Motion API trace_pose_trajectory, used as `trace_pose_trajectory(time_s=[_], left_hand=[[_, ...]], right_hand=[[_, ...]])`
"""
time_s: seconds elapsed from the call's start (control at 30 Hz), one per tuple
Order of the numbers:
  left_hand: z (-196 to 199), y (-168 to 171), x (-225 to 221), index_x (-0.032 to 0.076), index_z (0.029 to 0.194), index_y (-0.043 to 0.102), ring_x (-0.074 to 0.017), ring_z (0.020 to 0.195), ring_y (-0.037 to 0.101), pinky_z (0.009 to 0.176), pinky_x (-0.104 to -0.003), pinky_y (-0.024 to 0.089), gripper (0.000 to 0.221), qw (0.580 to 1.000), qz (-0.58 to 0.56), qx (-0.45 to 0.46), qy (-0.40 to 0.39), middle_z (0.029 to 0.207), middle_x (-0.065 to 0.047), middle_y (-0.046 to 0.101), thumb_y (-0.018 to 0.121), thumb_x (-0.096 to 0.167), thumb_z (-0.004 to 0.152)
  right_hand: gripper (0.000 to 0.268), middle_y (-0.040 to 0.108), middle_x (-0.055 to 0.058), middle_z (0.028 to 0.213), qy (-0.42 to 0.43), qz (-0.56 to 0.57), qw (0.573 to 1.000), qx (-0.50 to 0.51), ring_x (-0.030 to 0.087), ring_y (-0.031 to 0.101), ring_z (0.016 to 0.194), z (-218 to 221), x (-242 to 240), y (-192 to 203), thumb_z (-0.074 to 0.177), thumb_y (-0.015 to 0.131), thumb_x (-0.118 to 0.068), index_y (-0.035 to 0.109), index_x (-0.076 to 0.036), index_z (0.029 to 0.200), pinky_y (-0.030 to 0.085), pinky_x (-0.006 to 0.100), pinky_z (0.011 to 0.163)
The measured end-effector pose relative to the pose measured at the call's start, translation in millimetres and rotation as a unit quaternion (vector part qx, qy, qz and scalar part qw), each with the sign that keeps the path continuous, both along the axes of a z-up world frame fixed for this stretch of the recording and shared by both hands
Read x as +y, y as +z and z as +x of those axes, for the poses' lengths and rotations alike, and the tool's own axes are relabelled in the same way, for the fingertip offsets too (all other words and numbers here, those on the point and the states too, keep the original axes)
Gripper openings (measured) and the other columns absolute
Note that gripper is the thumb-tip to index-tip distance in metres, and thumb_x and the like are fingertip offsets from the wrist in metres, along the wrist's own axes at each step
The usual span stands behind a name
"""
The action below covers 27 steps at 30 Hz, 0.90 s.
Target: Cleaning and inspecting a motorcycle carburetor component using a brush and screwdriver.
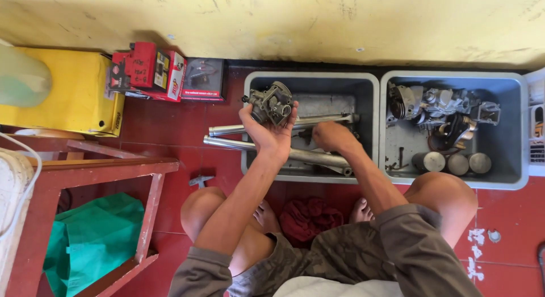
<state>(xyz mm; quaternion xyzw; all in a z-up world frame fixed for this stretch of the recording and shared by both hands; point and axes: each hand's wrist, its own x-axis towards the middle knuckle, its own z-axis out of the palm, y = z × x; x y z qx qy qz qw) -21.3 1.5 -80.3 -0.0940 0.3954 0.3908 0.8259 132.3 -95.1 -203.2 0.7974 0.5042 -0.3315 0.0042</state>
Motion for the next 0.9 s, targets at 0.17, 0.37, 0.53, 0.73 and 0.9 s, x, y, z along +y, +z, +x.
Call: trace_pose_trajectory(time_s=[0.17,0.37,0.53,0.73,0.9], left_hand=[[1.4,25.1,-0.8,0.012,0.123,0.058,-0.0458,0.106,0.069,0.091,-0.046,0.063,0.071,1.0,-0.002,0.005,0.017,0.124,-0.019,0.067,0.078,0.061,0.076],[-0.9,43.1,13.2,0.006,0.126,0.06,-0.042,0.102,0.07,0.081,-0.039,0.064,0.074,0.998,0.032,-0.042,0.029,0.125,-0.022,0.068,0.08,0.059,0.079],[2.5,52.7,27.8,0.005,0.123,0.064,-0.035,0.081,0.074,0.065,-0.033,0.063,0.074,0.994,0.058,-0.093,0.012,0.122,-0.023,0.072,0.075,0.063,0.078],[-5.5,78.0,40.7,0.004,0.121,0.065,-0.0344,0.079,0.072,0.063,-0.032,0.061,0.068,0.987,0.074,-0.139,0.02,0.121,-0.026,0.071,0.073,0.059,0.082],[-11.2,62.3,54.2,0.004,0.123,0.067,-0.0353,0.094,0.075,0.076,-0.034,0.065,0.072,0.987,0.035,-0.149,0.054,0.126,-0.028,0.07,0.075,0.059,0.079]], right_hand=[[0.021,0.077,0.011,0.074,0.101,0.092,0.983,-0.12,0.034,0.078,0.076,-9.3,-0.7,-29.9,0.085,0.062,-0.016,0.082,-0.014,0.088,0.062,0.049,0.067],[0.017,0.075,0.007,0.068,0.177,0.115,0.951,-0.227,0.028,0.077,0.069,-27.5,10.8,-84.5,0.082,0.064,-0.016,0.081,-0.016,0.077,0.059,0.044,0.06],[0.017,0.072,-0.007,0.064,0.24,0.088,0.899,-0.355,0.016,0.072,0.066,-31.0,20.1,-113.4,0.08,0.067,-0.018,0.079,-0.029,0.075,0.051,0.039,0.061],[0.017,0.077,0.005,0.069,0.256,0.164,0.912,-0.275,0.022,0.077,0.072,-10.6,17.6,-42.9,0.081,0.067,-0.016,0.08,-0.022,0.073,0.053,0.045,0.083],[0.049,0.077,0.022,0.091,0.052,0.216,0.975,-0.01,0.044,0.074,0.094,23.2,-1.8,48.6,0.079,0.083,-0.027,0.068,-0.01,0.122,0.055,0.057,0.085]])
